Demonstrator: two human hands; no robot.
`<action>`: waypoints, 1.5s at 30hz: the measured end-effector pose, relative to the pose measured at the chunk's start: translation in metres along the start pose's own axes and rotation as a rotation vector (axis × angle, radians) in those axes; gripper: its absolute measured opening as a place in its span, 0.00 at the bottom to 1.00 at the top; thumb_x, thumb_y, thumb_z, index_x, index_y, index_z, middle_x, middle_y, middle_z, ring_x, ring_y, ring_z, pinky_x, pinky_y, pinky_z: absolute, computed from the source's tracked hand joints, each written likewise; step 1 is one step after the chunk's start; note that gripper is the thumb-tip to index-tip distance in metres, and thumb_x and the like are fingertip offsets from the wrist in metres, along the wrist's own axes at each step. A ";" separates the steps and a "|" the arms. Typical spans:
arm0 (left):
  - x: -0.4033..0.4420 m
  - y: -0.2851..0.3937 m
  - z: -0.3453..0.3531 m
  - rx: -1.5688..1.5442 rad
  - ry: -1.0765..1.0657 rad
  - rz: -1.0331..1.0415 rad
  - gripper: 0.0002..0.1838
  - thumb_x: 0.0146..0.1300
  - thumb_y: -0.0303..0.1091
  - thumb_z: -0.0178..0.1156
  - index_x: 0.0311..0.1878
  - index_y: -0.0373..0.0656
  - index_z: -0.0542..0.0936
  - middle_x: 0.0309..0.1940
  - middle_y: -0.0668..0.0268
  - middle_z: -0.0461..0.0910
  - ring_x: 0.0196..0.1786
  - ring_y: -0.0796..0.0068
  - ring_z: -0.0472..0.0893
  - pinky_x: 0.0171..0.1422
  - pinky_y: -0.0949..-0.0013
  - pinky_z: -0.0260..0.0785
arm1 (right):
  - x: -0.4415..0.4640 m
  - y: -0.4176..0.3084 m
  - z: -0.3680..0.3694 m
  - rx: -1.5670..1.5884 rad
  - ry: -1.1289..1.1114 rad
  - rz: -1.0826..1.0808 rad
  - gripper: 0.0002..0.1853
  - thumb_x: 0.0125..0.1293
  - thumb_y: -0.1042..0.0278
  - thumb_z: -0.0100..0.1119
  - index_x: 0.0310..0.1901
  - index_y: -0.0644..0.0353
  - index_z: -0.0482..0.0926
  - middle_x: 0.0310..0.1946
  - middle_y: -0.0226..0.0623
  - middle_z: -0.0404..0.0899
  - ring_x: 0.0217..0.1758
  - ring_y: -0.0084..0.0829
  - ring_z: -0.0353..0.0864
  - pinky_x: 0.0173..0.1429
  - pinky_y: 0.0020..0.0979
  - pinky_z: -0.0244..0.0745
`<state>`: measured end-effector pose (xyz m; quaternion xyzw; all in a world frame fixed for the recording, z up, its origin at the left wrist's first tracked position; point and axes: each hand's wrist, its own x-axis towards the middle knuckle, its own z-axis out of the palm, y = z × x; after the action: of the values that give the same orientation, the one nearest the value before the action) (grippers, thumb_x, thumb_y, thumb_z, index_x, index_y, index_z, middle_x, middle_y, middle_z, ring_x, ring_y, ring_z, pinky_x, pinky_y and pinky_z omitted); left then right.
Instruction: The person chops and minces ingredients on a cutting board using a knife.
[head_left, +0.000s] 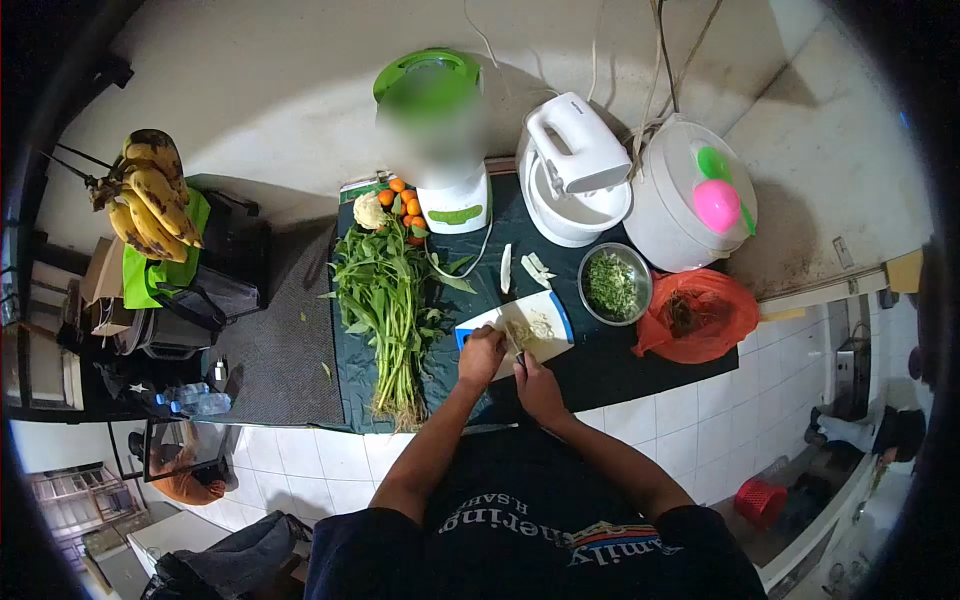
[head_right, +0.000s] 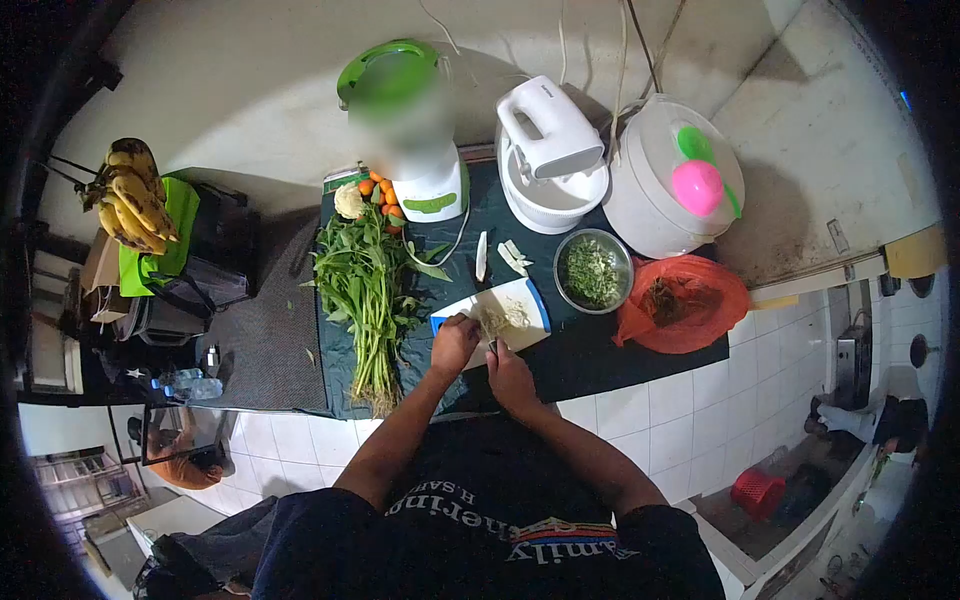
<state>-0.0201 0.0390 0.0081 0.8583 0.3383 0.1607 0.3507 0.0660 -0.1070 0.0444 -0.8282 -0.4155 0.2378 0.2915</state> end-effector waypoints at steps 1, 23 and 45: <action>0.000 0.000 -0.001 0.001 0.001 -0.001 0.07 0.59 0.30 0.67 0.38 0.38 0.86 0.38 0.54 0.84 0.45 0.48 0.83 0.51 0.51 0.78 | 0.000 0.000 -0.002 0.018 0.014 0.006 0.21 0.79 0.60 0.53 0.61 0.71 0.74 0.41 0.65 0.84 0.45 0.65 0.84 0.49 0.58 0.77; -0.006 0.005 -0.005 0.155 -0.062 0.108 0.09 0.63 0.33 0.65 0.45 0.43 0.86 0.44 0.58 0.83 0.51 0.51 0.82 0.56 0.52 0.78 | 0.020 0.008 0.019 0.029 0.130 -0.122 0.20 0.78 0.62 0.53 0.61 0.70 0.74 0.35 0.62 0.84 0.41 0.64 0.84 0.46 0.59 0.78; -0.004 -0.006 0.004 0.149 -0.051 0.033 0.08 0.63 0.33 0.65 0.42 0.41 0.85 0.44 0.58 0.84 0.52 0.51 0.82 0.55 0.52 0.79 | 0.021 0.006 0.012 -0.013 0.108 -0.102 0.20 0.77 0.61 0.56 0.61 0.69 0.75 0.35 0.62 0.84 0.40 0.64 0.84 0.45 0.57 0.79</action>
<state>-0.0242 0.0375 0.0012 0.8912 0.3262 0.1191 0.2917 0.0729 -0.0891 0.0285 -0.8194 -0.4425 0.1749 0.3196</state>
